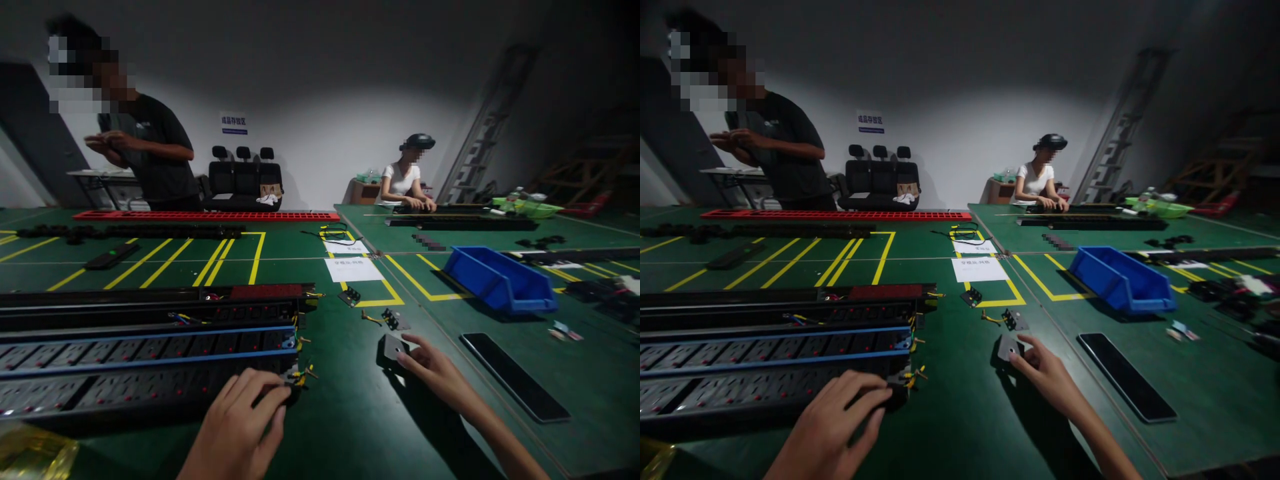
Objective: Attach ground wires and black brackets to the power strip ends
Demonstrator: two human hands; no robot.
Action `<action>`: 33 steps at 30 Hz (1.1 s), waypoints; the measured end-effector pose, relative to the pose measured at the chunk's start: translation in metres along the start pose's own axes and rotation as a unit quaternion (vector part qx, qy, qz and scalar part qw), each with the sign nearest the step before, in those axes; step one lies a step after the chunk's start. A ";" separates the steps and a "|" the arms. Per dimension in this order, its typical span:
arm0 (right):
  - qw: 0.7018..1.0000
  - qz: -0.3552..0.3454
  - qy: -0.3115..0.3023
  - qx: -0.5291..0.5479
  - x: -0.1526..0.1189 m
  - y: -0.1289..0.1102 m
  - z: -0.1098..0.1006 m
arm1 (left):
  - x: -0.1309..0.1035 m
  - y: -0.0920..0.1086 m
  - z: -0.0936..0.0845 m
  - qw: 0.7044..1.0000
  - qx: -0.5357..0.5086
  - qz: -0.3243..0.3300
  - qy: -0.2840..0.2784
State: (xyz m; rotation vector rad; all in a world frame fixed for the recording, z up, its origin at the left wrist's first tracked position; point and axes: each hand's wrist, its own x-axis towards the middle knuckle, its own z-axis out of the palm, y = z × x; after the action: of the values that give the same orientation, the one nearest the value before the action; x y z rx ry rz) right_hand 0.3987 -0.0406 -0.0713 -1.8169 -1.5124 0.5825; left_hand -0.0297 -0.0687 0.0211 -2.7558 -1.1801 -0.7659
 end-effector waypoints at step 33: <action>0.918 -0.294 -0.177 -0.199 0.055 -0.196 0.112 | 0.069 -0.052 0.014 0.967 -0.119 -0.042 -0.223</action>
State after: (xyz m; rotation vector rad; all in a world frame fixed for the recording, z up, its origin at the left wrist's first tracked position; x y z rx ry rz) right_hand 0.2005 0.0538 0.0060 -1.4455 -2.4439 0.3232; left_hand -0.0191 0.0176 0.0325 -3.2114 -1.3580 -0.3099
